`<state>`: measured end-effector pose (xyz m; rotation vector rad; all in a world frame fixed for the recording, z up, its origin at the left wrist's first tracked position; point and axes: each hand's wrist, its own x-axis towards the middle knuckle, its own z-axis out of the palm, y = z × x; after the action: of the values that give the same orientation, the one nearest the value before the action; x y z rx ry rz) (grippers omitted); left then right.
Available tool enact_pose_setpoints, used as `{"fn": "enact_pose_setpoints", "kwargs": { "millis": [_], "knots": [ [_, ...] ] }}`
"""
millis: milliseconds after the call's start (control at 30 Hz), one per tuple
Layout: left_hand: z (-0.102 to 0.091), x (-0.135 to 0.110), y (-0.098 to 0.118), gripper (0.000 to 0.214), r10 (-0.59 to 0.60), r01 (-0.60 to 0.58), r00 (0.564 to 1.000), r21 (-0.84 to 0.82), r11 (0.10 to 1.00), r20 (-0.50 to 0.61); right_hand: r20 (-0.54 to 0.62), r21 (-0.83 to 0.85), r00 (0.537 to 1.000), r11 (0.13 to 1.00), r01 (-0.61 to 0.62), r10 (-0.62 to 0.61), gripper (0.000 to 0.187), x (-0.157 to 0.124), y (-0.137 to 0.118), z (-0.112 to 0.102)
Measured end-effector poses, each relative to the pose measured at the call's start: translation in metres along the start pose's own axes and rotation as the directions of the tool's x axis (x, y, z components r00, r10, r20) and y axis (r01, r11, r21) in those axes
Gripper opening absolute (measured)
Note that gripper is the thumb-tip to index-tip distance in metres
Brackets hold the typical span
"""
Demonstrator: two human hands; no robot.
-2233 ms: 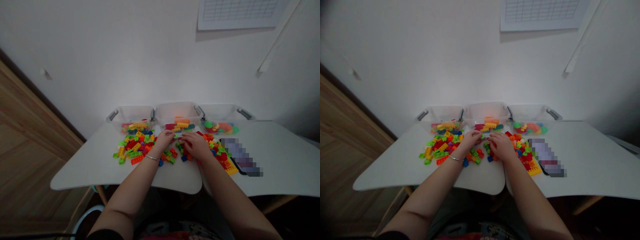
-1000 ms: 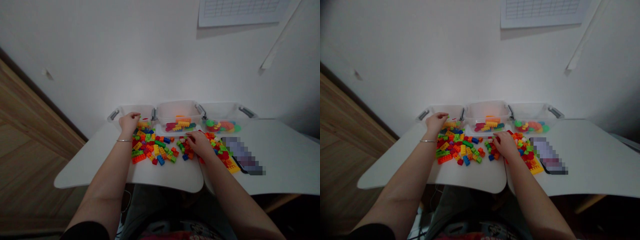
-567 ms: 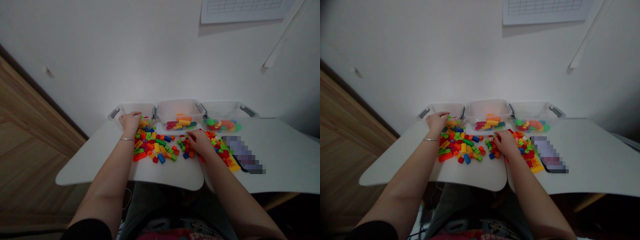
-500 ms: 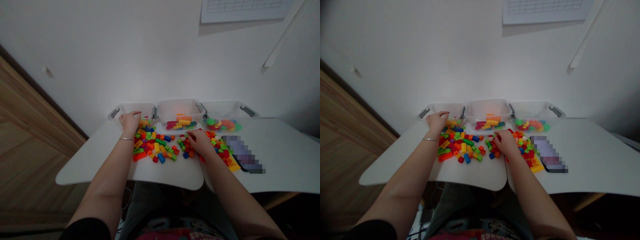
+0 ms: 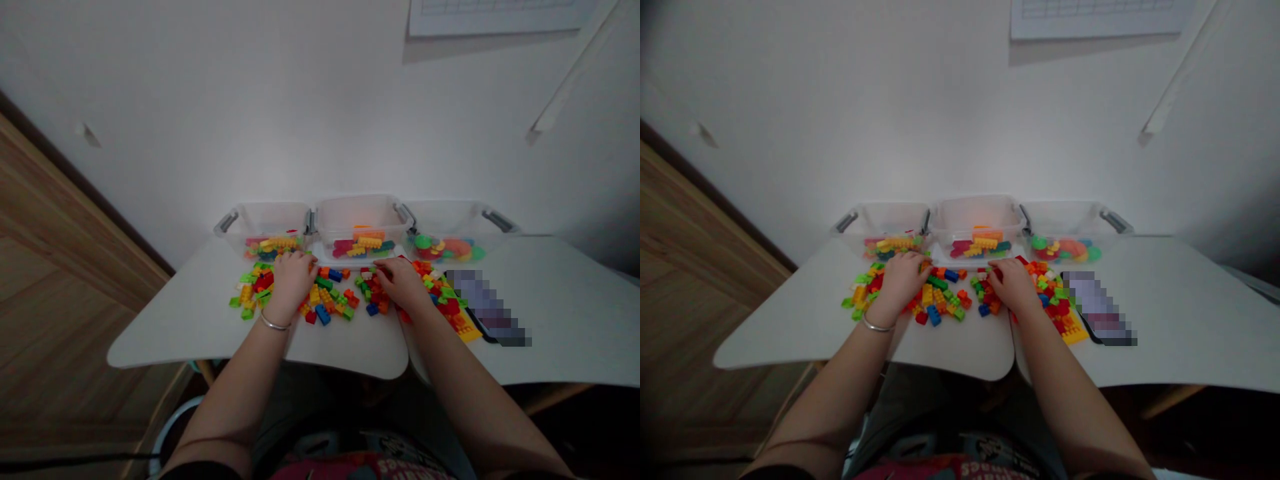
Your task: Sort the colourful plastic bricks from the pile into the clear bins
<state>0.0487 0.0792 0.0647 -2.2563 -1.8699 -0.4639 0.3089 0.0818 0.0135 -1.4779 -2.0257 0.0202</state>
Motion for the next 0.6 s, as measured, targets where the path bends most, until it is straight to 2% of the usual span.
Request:
{"fn": "enact_pose_setpoints", "kwargs": {
  "millis": [67,167,333,600],
  "knots": [
    [0.009,-0.001,0.006,0.028,0.027,-0.029,0.998,0.043,0.999,0.052,-0.003,0.0,1.0,1.0,0.001,-0.001,0.03,0.0,0.001,0.001],
    [0.022,0.0,0.009,0.029,0.036,-0.041,0.998,0.088,0.995,0.06,-0.009,0.003,1.0,1.0,0.0,0.0,0.029,0.0,0.001,0.001],
    [0.034,0.0,0.007,0.029,0.046,-0.045,0.999,0.102,0.994,-0.006,-0.019,0.027,1.0,1.0,0.001,-0.001,0.028,0.0,0.001,0.0],
    [0.036,-0.006,0.008,0.028,-0.03,0.04,0.993,0.098,0.994,-0.111,-0.02,0.026,1.0,1.0,-0.003,0.004,0.029,0.0,0.001,0.0]
  ]
}}
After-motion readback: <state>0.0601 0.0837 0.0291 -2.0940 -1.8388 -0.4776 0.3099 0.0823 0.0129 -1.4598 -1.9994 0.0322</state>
